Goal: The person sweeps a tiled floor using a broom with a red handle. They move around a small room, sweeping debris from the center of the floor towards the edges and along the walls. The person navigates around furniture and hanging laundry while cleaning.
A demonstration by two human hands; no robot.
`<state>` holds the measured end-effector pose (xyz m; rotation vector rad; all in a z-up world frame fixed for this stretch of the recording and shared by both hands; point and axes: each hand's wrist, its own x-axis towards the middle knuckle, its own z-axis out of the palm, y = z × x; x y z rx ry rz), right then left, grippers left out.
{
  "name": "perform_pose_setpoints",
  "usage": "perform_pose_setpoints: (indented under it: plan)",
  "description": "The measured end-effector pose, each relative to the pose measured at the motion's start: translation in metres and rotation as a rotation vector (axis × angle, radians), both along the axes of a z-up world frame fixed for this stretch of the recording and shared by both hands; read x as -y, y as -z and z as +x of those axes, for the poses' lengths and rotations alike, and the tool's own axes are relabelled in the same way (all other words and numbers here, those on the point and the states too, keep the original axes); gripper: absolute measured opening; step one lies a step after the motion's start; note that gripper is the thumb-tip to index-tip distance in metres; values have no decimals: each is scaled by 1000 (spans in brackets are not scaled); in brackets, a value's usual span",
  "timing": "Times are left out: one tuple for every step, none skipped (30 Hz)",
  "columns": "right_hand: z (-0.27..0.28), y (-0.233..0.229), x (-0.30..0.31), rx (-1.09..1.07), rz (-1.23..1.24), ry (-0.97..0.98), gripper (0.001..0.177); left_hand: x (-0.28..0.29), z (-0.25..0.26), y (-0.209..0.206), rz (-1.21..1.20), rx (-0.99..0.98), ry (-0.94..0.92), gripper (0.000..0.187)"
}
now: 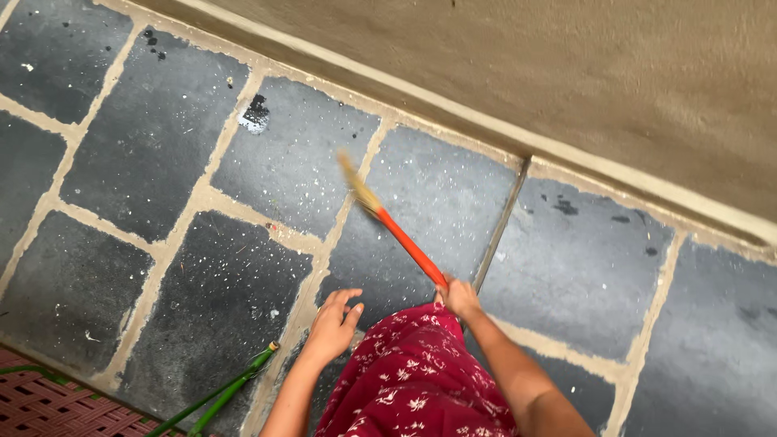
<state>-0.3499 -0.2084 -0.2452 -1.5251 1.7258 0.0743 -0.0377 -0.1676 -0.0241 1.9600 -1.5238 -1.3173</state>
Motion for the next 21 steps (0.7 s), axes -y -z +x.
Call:
perform_pose_setpoints:
  plan:
    - [6, -3, -5, -28, -25, 7, 51, -10, 7, -3, 0, -7, -9, 36]
    - [4, -7, -5, -62, -60, 13, 54, -14, 12, -3, -11, -21, -20, 36]
    - [-1, -13, -10, -97, -95, 18, 57, -18, 18, -3, -21, -34, -31, 36]
    - [-4, -21, -24, -101, -97, 77, 58, -27, 27, -4, -24, -47, -55, 36]
    - [-10, -28, -38, -105, -98, 136, 59, -34, 39, -3, -26, -60, -80, 36]
    - [-14, -35, -58, -106, -92, 194, 60, -46, 52, -3, -20, -70, -105, 37]
    - [-19, -41, -80, -73, -199, 251, 55, -59, 68, -3, -47, -63, -100, 38]
    - [-25, -48, -97, -41, -310, 304, 52, -71, 82, -3, -79, -58, -97, 39]
    - [-30, -55, -116, -119, -234, 333, 51, -83, 95, -2, -110, -53, -95, 40]
    - [-34, -60, -126, -194, -166, 359, 50, -92, 105, -2, -91, -26, -110, 39]
    - [-35, -65, -137, -127, -30, 568, 47, -101, 114, -1, -72, 0, -125, 38]
    - [-33, -69, -149, -55, 111, 773, 44, -110, 121, -1, -50, 28, -139, 37]
    - [-28, -70, -157, -59, 163, 794, 40, -117, 126, 0, -37, 30, -149, 37]
    - [-20, -70, -162, -61, 213, 814, 38, -120, 129, 1, -27, 30, -159, 37]
    - [-11, -68, -162, -63, 262, 834, 38, -121, 130, 2, -16, 31, -168, 37]
    - [2, -64, -162, -141, 322, 637, 29, -122, 129, 3, -39, 19, -159, 37]
    - [16, -59, -158, -218, 379, 438, 33, -120, 125, 5, -62, 7, -150, 38]
    - [30, -54, -156, -219, 378, 328, 32, -119, 122, 6, -79, -3, -138, 39]
    - [45, -47, -148, -185, 352, 268, 33, -117, 118, 6, -87, -14, -125, 38]
    - [55, -41, -141, -146, 331, 225, 34, -115, 111, 8, -94, -28, -112, 37]
    - [61, -35, -130, -113, 301, 199, 37, -114, 105, 8, -101, -42, -100, 36]
